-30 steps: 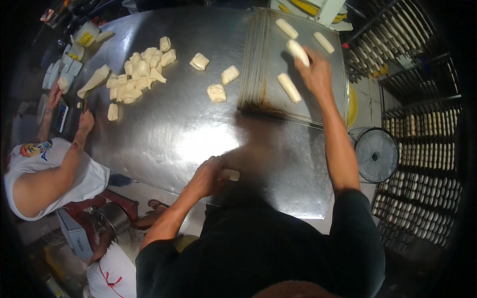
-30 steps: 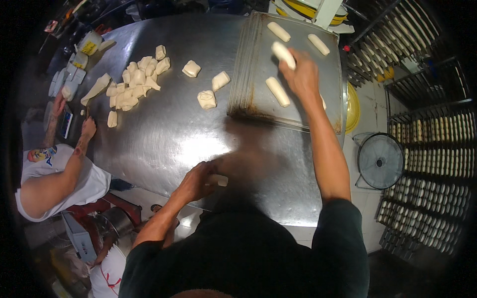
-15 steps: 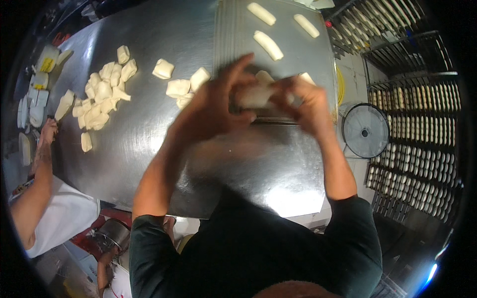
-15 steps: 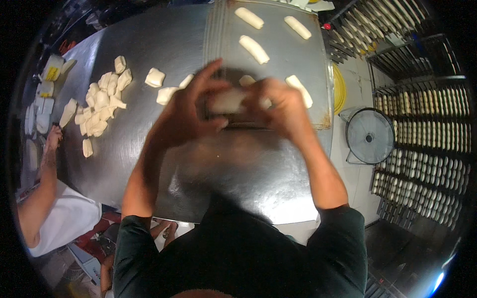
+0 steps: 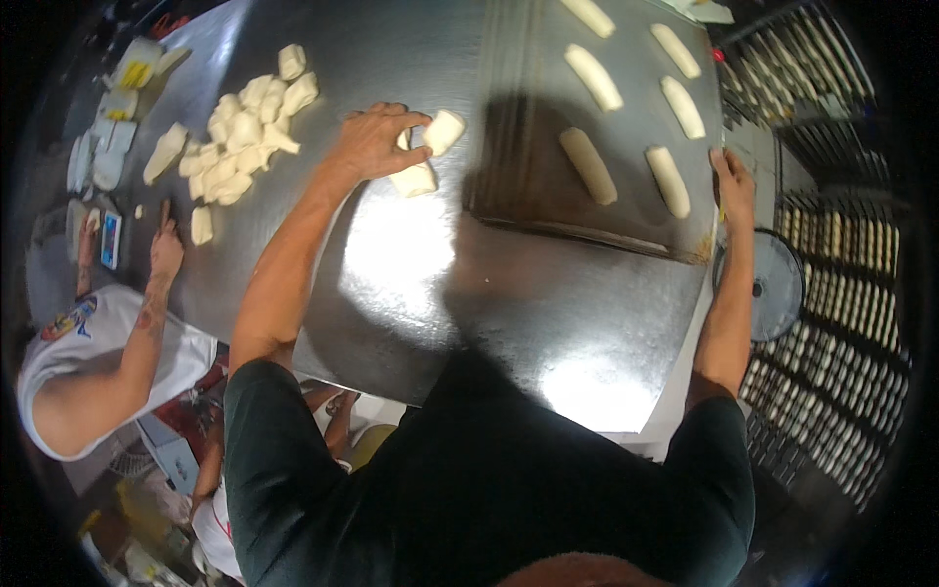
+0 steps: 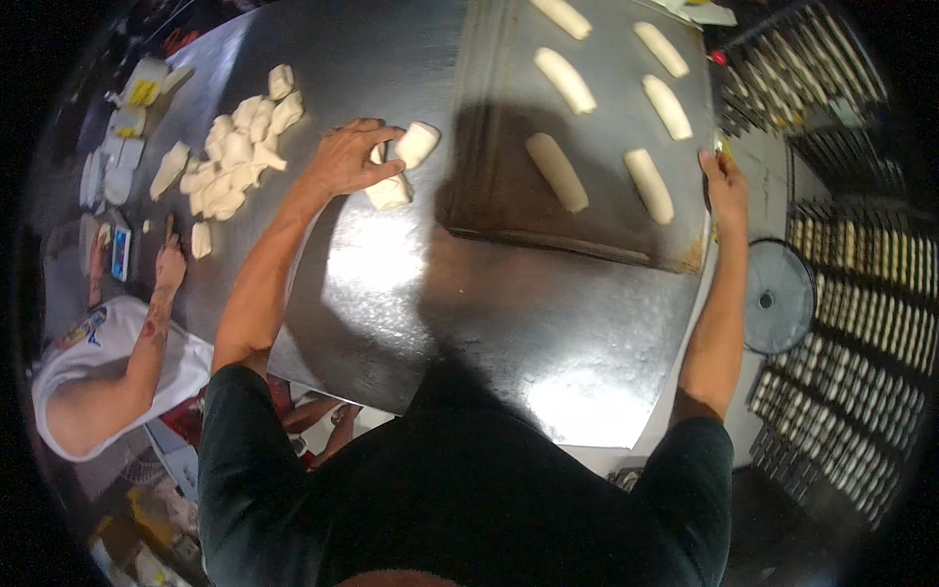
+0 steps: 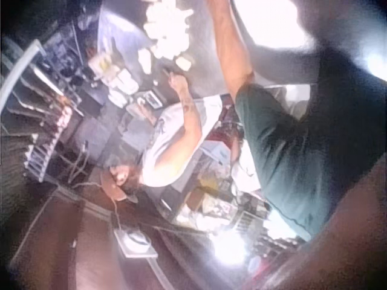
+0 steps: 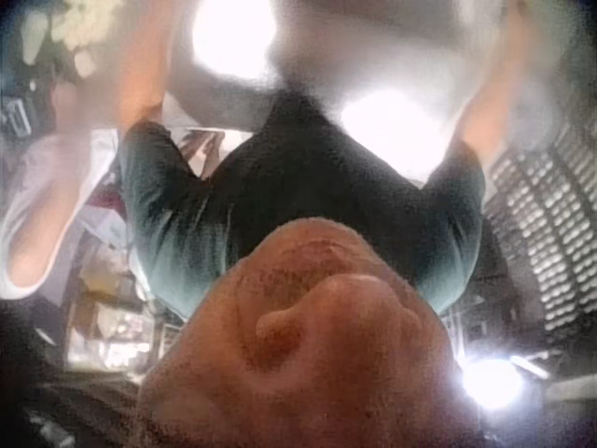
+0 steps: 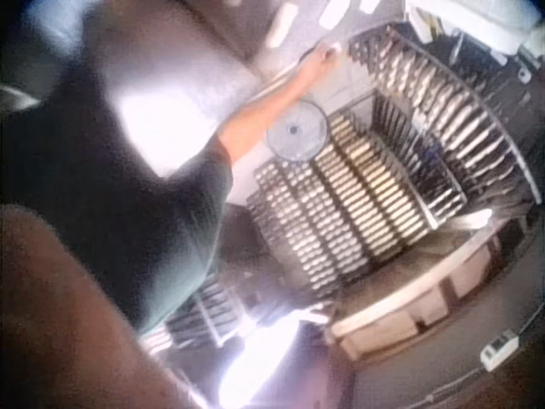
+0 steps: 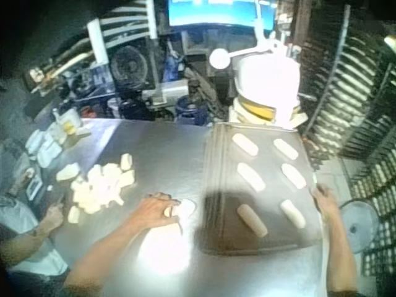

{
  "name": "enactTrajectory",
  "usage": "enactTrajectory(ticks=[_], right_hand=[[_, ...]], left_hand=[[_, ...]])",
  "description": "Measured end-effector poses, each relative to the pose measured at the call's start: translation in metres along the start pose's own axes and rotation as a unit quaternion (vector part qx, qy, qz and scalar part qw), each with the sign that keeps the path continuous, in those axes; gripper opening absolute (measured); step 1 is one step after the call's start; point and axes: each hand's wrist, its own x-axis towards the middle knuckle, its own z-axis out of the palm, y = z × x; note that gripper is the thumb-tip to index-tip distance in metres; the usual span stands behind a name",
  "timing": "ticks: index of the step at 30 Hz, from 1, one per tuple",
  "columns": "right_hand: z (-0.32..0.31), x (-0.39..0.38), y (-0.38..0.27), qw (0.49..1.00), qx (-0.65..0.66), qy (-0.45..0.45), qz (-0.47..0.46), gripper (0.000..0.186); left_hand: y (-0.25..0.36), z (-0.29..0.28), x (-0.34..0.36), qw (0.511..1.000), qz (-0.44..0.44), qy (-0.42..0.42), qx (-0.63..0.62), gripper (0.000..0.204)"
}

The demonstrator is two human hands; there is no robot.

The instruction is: The person shapes pieces of dough into rolls by hand on a metal table and places them onto trays, then slides the filled trays into a proofing rack.

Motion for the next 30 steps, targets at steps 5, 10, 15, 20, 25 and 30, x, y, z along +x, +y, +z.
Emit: enactTrajectory(ticks=[5, 10, 15, 20, 25, 30], right_hand=[[0.004, 0.003, 0.019, 0.97, 0.151, -0.111, 0.156, 0.065], [0.006, 0.008, 0.017, 0.965, 0.16, -0.146, 0.148, 0.068], [0.004, 0.01, 0.021, 0.98, 0.121, -0.12, 0.107, 0.071], [0.003, 0.015, 0.033, 0.969, 0.148, -0.159, 0.114, 0.07], [0.011, 0.012, 0.03, 0.984, 0.075, -0.125, 0.099, 0.065], [0.047, -0.005, 0.001, 0.995, 0.035, -0.089, 0.031, 0.07]], left_hand=[[0.01, -0.003, -0.02, 0.996, -0.002, 0.063, -0.058, 0.08], [0.025, 0.0, -0.009, 0.997, 0.058, 0.028, -0.032, 0.094], [0.031, -0.002, -0.026, 0.981, 0.019, -0.033, -0.192, 0.075], [0.028, 0.012, -0.158, 0.923, -0.066, -0.13, -0.355, 0.045], [0.034, 0.021, -0.243, 0.898, -0.223, -0.091, -0.368, 0.061], [0.03, 0.017, -0.238, 0.904, -0.227, -0.142, -0.333, 0.072]])
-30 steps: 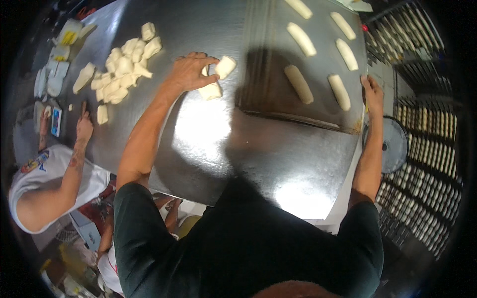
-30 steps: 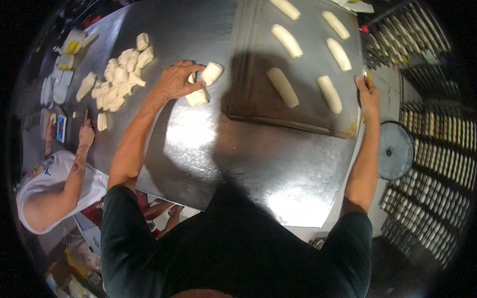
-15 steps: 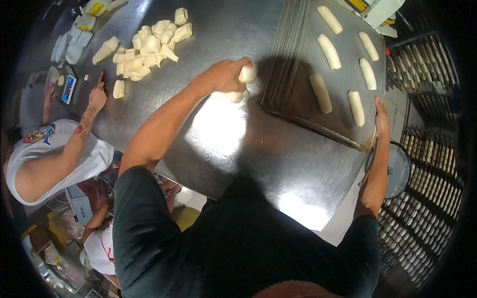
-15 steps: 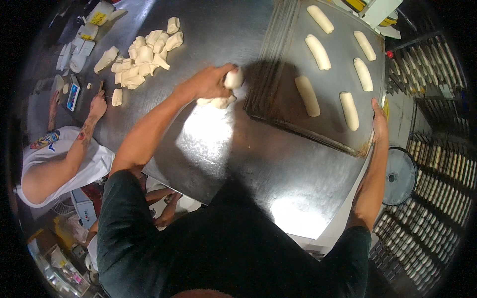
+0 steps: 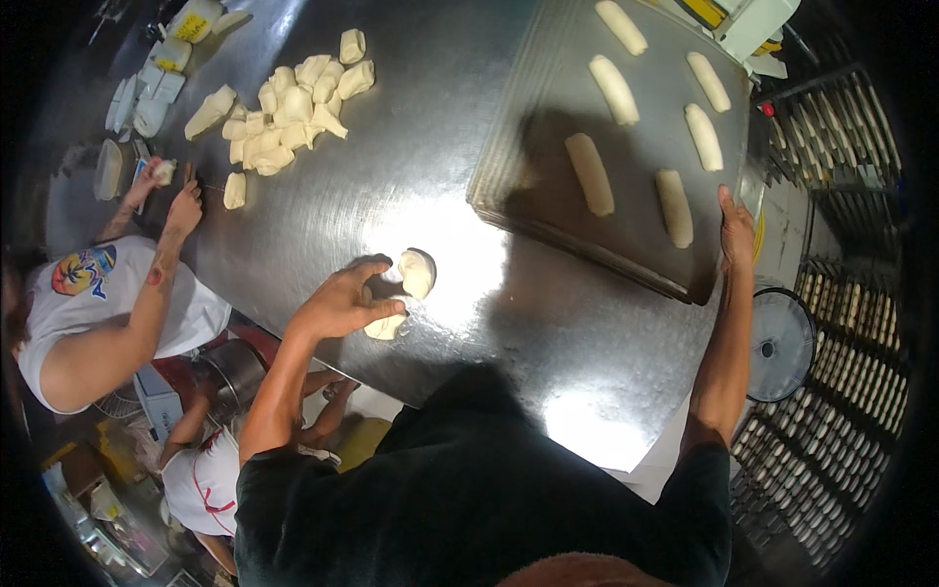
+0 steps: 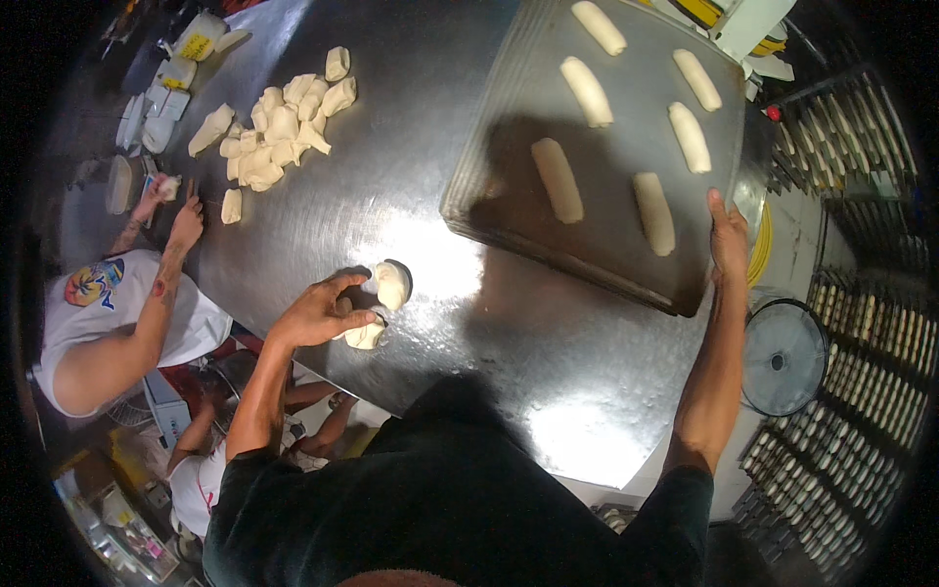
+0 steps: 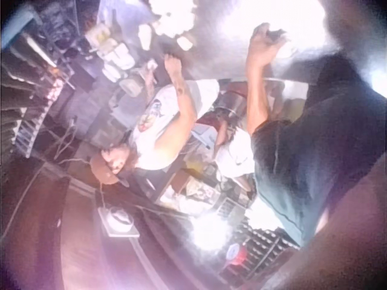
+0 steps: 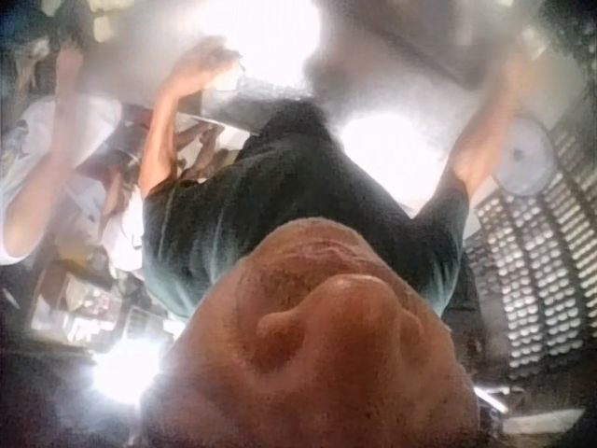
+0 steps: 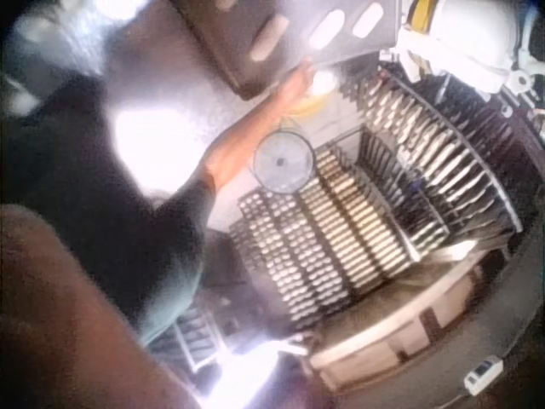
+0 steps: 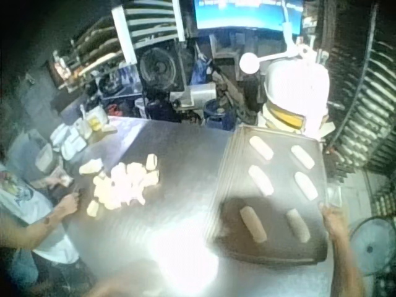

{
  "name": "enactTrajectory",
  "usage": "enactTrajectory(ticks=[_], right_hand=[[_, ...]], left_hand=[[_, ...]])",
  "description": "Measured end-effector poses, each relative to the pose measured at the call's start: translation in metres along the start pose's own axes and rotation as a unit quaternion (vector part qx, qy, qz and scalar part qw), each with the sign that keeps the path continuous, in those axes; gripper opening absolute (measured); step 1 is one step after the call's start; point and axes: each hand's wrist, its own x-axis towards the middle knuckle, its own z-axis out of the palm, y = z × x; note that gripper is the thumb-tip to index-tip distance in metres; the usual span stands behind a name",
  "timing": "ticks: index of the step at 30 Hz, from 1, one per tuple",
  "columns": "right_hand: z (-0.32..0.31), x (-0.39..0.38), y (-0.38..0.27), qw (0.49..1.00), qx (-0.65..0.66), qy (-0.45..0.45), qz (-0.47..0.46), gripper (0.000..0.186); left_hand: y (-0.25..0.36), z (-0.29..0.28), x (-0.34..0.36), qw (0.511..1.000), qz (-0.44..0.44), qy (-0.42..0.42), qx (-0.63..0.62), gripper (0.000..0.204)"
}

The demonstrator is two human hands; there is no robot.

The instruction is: The person shapes pieces of dough into rolls by hand on a metal table and places them onto trays, then slides the filled trays into a proofing rack.

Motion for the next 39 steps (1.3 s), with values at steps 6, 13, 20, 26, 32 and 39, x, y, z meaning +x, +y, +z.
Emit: enactTrajectory(ticks=[6, 13, 20, 26, 32, 39], right_hand=[[0.059, 0.013, -0.028, 0.987, 0.137, -0.083, -0.007, 0.055], [0.118, 0.022, -0.055, 0.997, -0.015, -0.058, -0.053, 0.058], [0.147, 0.017, -0.085, 0.999, 0.002, 0.044, -0.01, 0.034], [0.11, 0.025, -0.065, 0.979, 0.195, 0.003, 0.066, 0.027], [-0.021, 0.029, 0.042, 0.98, 0.176, 0.088, 0.033, 0.022], [-0.15, 0.035, 0.163, 0.989, 0.058, 0.127, 0.043, 0.039]], left_hand=[[-0.033, -0.026, 0.025, 0.986, -0.001, 0.164, 0.004, 0.041], [-0.03, -0.027, 0.015, 0.984, 0.02, 0.118, 0.135, 0.044], [0.018, -0.039, 0.061, 0.945, 0.138, 0.266, -0.128, 0.074], [0.027, -0.012, 0.08, 0.937, 0.192, 0.262, -0.13, 0.072], [0.022, 0.024, 0.026, 0.966, 0.155, 0.203, 0.041, 0.07], [-0.02, 0.081, -0.064, 0.946, 0.081, 0.27, 0.159, 0.095]])
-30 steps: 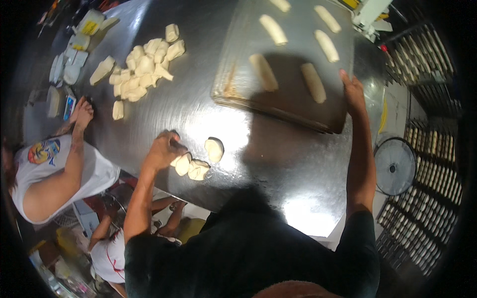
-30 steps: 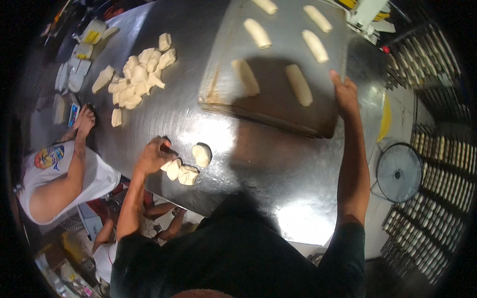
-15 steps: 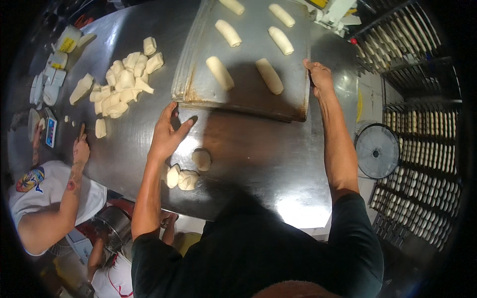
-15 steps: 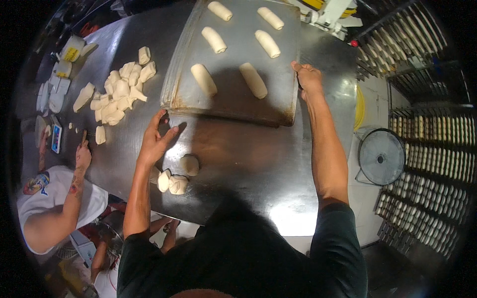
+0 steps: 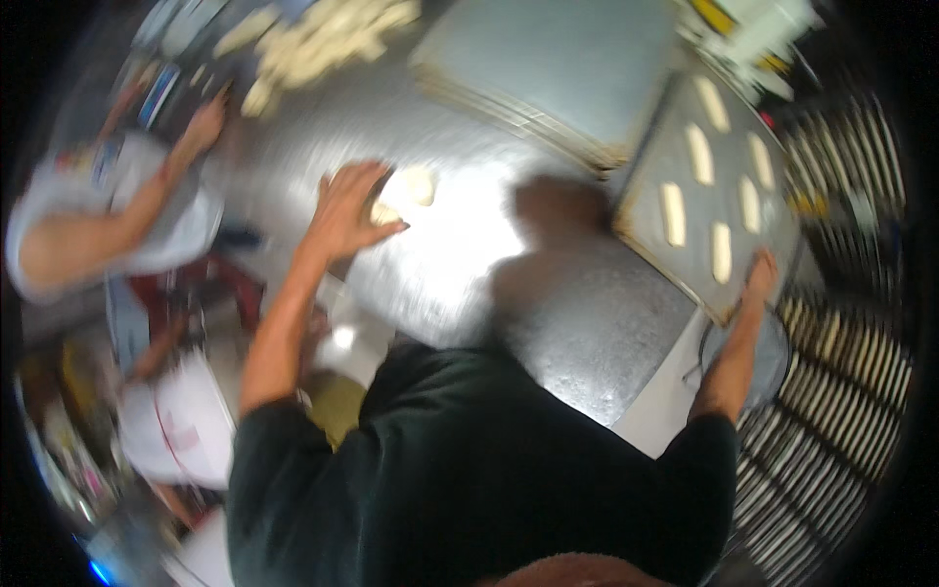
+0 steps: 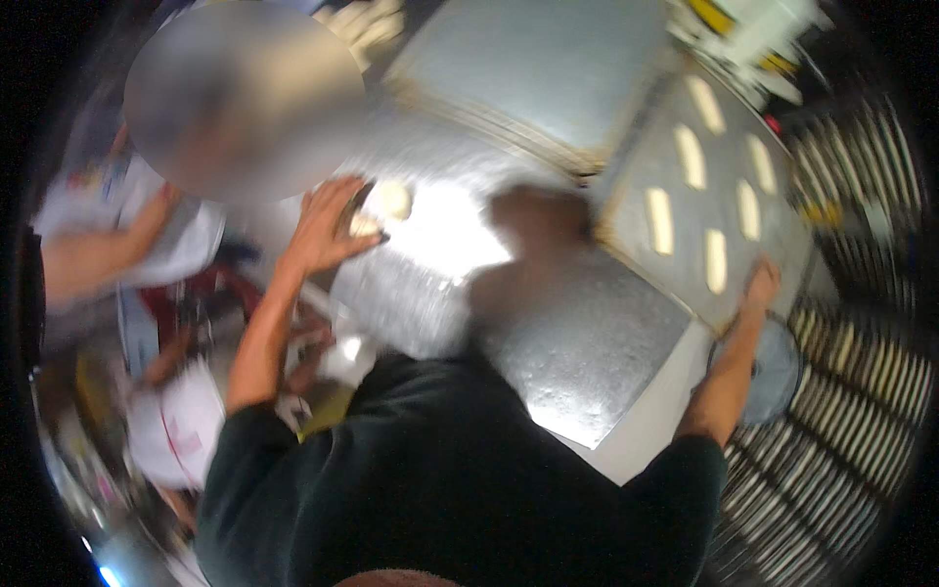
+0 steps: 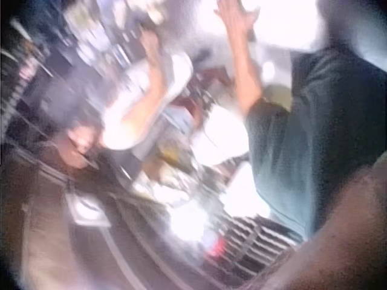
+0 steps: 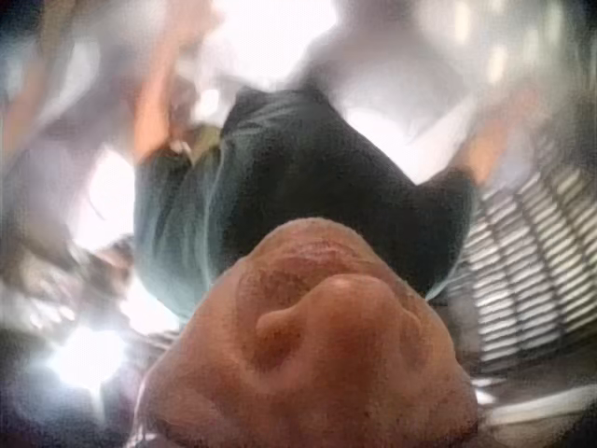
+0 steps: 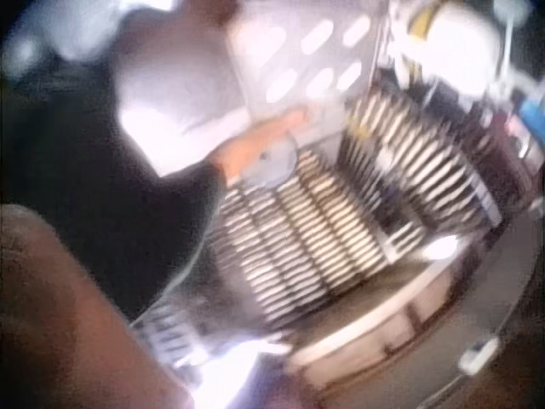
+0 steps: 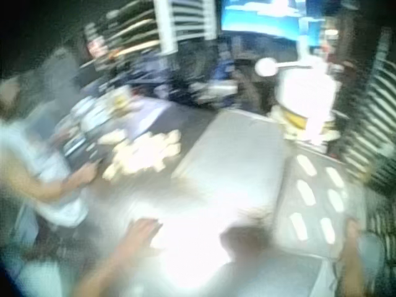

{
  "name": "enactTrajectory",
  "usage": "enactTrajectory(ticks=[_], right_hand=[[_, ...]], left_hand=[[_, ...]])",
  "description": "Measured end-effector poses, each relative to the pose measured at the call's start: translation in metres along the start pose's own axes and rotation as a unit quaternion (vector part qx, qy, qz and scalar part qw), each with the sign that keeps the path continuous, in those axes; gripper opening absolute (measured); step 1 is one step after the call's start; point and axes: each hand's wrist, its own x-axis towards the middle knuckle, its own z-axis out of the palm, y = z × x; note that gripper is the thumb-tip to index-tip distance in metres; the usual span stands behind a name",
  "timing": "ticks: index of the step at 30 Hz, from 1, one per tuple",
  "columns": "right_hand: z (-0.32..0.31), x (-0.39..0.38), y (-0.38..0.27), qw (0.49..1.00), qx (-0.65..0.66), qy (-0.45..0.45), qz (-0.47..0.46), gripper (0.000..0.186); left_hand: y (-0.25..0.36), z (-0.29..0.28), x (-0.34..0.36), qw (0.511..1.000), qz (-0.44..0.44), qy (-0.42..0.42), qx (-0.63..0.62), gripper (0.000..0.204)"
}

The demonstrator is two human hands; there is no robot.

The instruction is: The person shapes pieces of dough into rolls by hand on a metal table and places them onto trays, then slides the filled trays into a proofing rack.

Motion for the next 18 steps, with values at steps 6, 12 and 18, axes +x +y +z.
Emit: enactTrajectory(ticks=[6, 12, 18], right_hand=[[-0.024, 0.002, 0.029, 0.95, -0.299, 0.003, -0.09, 0.029], [0.067, -0.161, -0.073, 0.958, -0.03, -0.037, -0.283, 0.026], [0.313, -0.473, -0.112, 0.764, 0.065, -0.499, -0.404, 0.066]], left_hand=[[-0.045, 0.007, -0.004, 0.994, 0.007, -0.034, 0.105, 0.112], [-0.044, -0.001, 0.026, 0.988, -0.038, -0.107, 0.103, 0.101], [-0.066, 0.018, -0.016, 0.995, -0.065, -0.011, 0.068, 0.089]])
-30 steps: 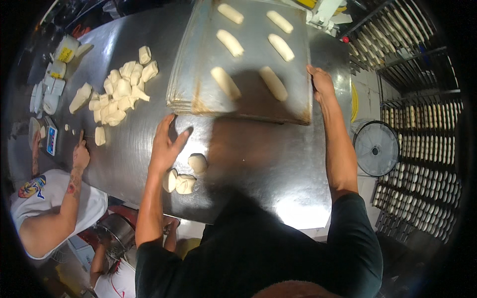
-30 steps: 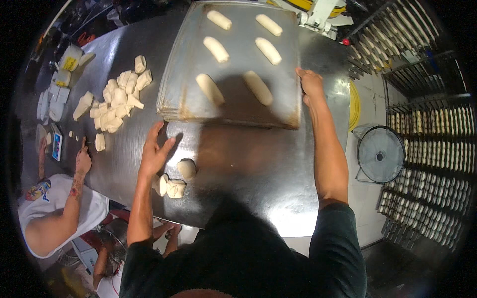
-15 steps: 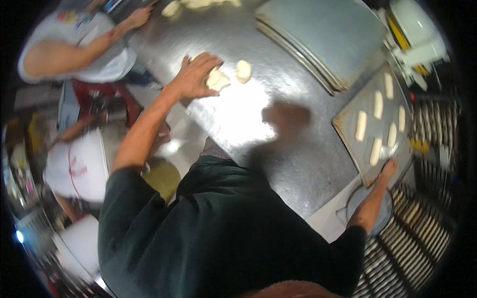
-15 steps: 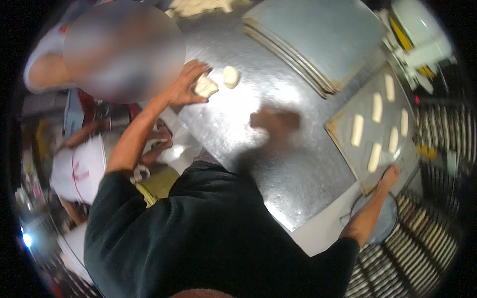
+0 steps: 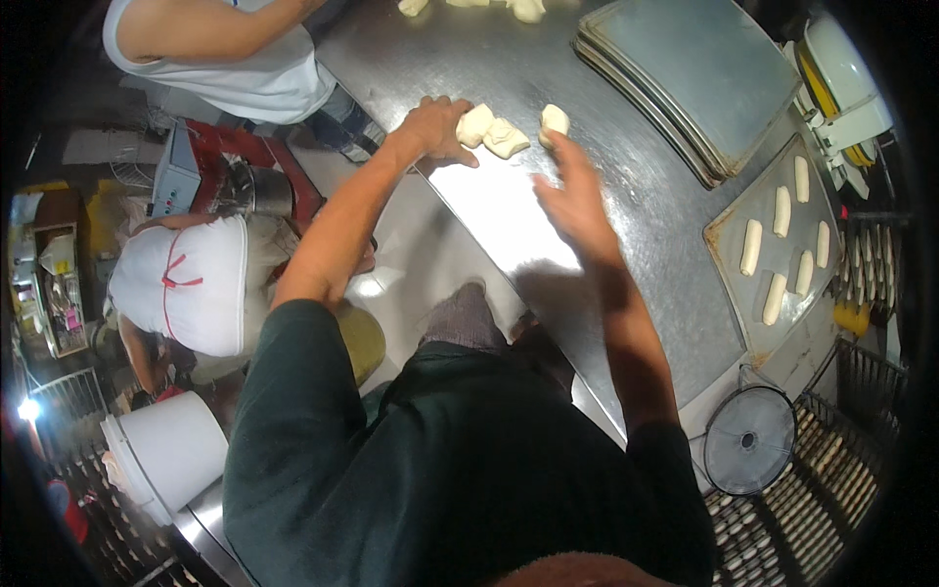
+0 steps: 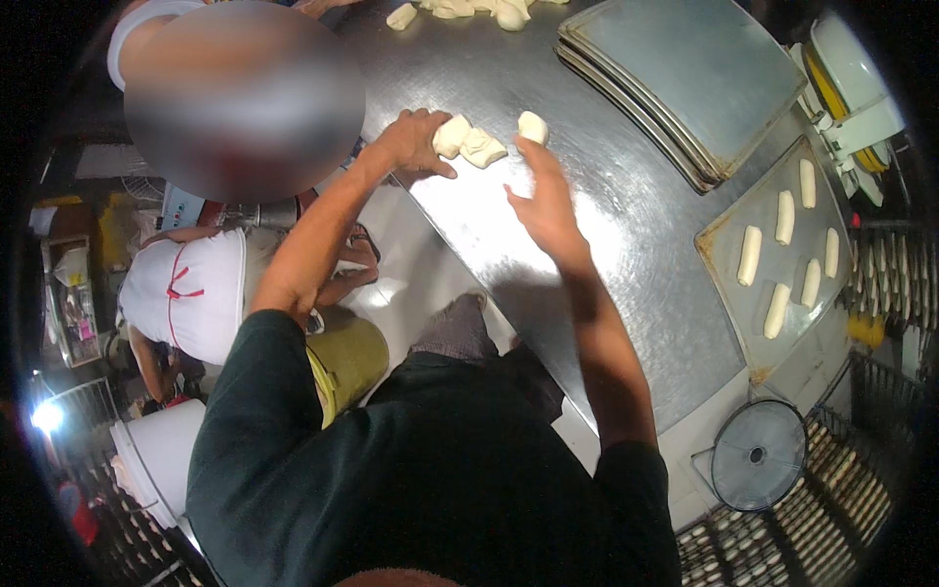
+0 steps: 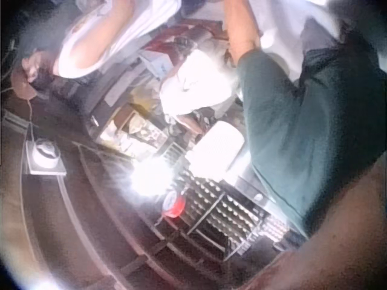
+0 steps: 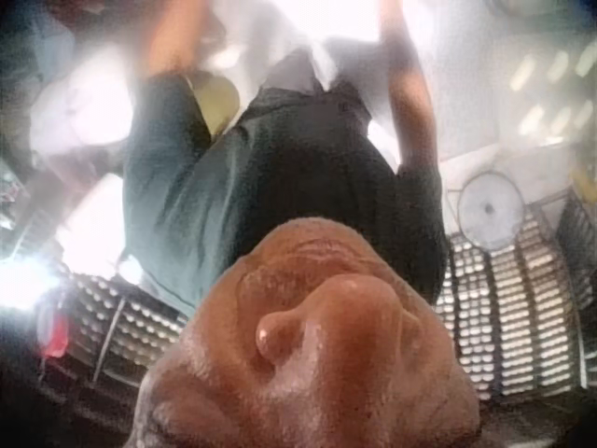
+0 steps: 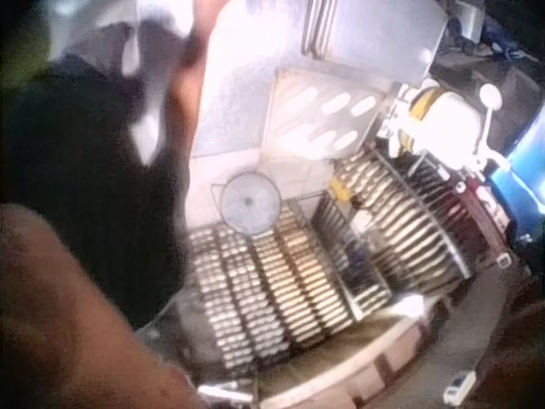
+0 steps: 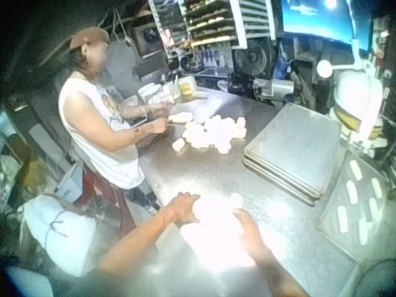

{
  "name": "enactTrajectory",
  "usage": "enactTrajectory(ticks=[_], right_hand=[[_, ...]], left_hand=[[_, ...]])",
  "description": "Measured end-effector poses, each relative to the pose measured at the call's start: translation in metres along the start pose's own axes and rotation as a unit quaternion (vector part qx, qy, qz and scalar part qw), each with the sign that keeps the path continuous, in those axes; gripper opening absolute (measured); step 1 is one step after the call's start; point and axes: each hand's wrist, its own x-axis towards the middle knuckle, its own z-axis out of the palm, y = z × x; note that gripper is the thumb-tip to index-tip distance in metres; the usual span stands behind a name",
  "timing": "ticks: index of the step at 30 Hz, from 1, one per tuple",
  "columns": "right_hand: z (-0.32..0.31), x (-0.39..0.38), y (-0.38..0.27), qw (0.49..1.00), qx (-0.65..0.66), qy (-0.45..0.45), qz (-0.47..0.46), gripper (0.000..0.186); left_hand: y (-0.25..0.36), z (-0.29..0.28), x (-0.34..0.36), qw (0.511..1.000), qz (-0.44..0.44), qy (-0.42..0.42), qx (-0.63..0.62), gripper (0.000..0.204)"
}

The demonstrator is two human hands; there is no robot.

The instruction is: The person shapes pieces of dough into rolls by hand on a metal table and places them onto trays, then slides the filled trays into a proofing rack.

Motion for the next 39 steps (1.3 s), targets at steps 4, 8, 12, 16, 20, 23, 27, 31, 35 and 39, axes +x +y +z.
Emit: enactTrajectory(ticks=[4, 8, 12, 16, 20, 23, 27, 31, 35, 39], right_hand=[[0.067, 0.071, -0.021, 0.976, -0.197, -0.057, 0.067, 0.059], [0.032, 0.104, -0.032, 0.935, 0.118, 0.067, 0.328, 0.038], [-0.014, 0.035, -0.023, 0.969, -0.076, 0.072, 0.224, 0.036], [-0.06, -0.102, -0.026, 0.915, -0.224, 0.148, 0.302, 0.039], [-0.073, -0.2, -0.048, 0.906, -0.253, 0.208, 0.27, 0.04], [-0.08, -0.212, -0.046, 0.891, -0.349, 0.222, 0.187, 0.041], [-0.099, -0.193, -0.031, 0.886, -0.347, 0.121, 0.282, 0.041], [-0.101, -0.209, -0.048, 0.878, -0.41, 0.207, 0.137, 0.044], [-0.081, -0.235, -0.065, 0.876, -0.46, 0.041, 0.141, 0.08], [-0.097, -0.183, -0.015, 0.876, -0.442, 0.059, 0.184, 0.092]], left_hand=[[-0.005, 0.003, -0.003, 0.984, 0.079, 0.096, -0.127, 0.059], [0.015, -0.007, 0.026, 0.802, -0.152, 0.159, -0.555, 0.051], [0.014, 0.0, 0.041, 0.943, -0.013, 0.16, -0.29, 0.053], [-0.014, 0.026, 0.011, 0.974, 0.133, 0.089, -0.162, 0.045], [-0.007, 0.042, -0.03, 0.943, 0.078, -0.094, -0.311, 0.041], [0.039, 0.043, -0.036, 0.95, 0.182, -0.068, -0.245, 0.054], [0.097, 0.021, 0.01, 0.959, 0.118, 0.084, -0.245, 0.048], [0.109, 0.025, -0.012, 0.942, 0.261, 0.022, -0.208, 0.044], [0.114, 0.064, -0.059, 0.921, 0.37, 0.076, -0.097, 0.071], [0.151, 0.076, 0.017, 0.923, 0.35, 0.157, 0.008, 0.089]])
